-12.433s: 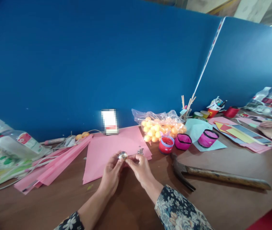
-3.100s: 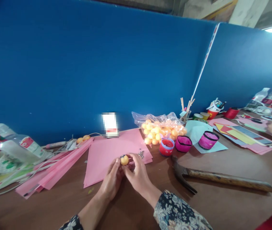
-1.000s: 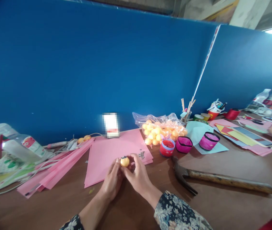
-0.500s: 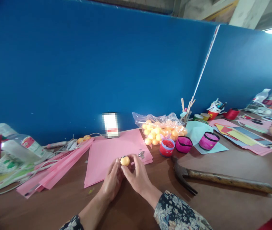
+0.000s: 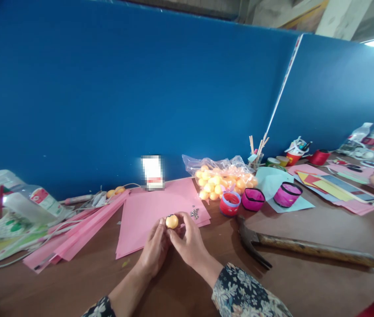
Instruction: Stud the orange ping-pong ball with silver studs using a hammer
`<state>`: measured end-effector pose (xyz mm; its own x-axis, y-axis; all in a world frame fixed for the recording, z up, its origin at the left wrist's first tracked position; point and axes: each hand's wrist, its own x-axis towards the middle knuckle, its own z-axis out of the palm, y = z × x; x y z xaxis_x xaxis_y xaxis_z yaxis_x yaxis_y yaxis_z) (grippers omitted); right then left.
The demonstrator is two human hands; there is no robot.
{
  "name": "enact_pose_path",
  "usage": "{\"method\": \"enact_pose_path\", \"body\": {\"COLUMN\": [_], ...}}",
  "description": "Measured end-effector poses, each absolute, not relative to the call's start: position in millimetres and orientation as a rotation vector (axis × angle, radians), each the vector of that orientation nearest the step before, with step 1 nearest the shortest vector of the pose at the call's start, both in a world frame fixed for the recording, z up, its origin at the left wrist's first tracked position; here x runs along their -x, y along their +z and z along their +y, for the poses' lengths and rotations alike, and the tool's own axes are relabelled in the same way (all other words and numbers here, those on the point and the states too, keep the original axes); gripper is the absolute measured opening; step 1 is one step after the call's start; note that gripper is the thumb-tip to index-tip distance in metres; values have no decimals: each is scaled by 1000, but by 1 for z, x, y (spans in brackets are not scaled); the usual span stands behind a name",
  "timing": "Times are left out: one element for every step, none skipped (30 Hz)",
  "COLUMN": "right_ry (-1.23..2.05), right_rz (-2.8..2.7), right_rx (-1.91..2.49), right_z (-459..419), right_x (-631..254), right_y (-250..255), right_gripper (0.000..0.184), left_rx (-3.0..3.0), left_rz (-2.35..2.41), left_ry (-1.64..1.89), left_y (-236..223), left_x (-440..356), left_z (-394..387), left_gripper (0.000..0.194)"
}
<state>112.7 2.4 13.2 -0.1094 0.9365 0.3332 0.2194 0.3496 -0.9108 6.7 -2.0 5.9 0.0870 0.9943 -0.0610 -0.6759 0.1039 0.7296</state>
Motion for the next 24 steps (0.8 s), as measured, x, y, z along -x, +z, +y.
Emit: {"method": "enact_pose_path", "body": {"right_ry": [872,875,879,882,884,881,876,873,874,877,881,884,887,886,884,883,883,883,883,884,887,890,894,895], "right_rz": [-1585,-1590,-1597,-1603,-1611,-1617,-1621,-1625,-1628,-1629,-1629,-1628,-1628,-1625,-1621,-1617,-1611,-1605,-1598,-1592,-1587,-1583,-1582,-1583], "right_rx": [1068,1065,1063,1062,1061,1062,1063,1063,1063,1063,1061,1059,1055,1054,1053,1054,1056,1059,1062,1063,1064,1065,1067,1069], "right_z": [2,2,2,1,1,1,1,1,1,1,1,1,1,1,1,1,1,1,2,2,2,2,2,2], "right_x": [-113,-113,-113,-113,-114,-114,-114,-114,-114,-114,-114,-114,-114,-114,-114,-114,-113,-113,-113,-112,-112,-112,-112,-113], "right_y": [14,15,16,17,18,18,19,19,20,20,20,20,19,19,19,18,17,17,16,15,15,14,14,13], "right_gripper": [28,26,26,25,25,25,25,25,25,25,25,25,25,25,26,27,27,28,29,30,31,32,32,33], "left_rx": [-619,-622,-623,-624,-623,-621,-621,-622,-625,-628,-629,-630,-629,-628,-627,-626,-626,-625,-624,-623,-622,-620,-619,-620], "left_rz": [647,643,637,632,626,620,615,611,609,608,610,616,622,628,633,636,639,643,648,654,659,662,664,664], "left_ry": [1365,1360,1355,1353,1353,1354,1356,1356,1355,1352,1350,1349,1350,1352,1354,1358,1361,1366,1368,1369,1368,1367,1365,1363], "left_y": [6,7,7,7,8,8,9,9,9,9,9,8,8,8,8,8,8,8,8,8,8,8,8,8], "left_x": [-7,-7,-7,-7,-7,-7,-7,-7,-6,-6,-6,-6,-6,-6,-6,-7,-7,-7,-7,-7,-7,-7,-7,-7], "left_z": [-2,-3,-3,-3,-3,-3,-3,-3,-3,-3,-3,-3,-3,-3,-3,-3,-3,-3,-3,-3,-3,-3,-3,-3], "left_gripper": [24,24,25,26,26,26,26,25,25,24,24,24,24,24,24,24,24,24,24,25,26,27,28,28]}}
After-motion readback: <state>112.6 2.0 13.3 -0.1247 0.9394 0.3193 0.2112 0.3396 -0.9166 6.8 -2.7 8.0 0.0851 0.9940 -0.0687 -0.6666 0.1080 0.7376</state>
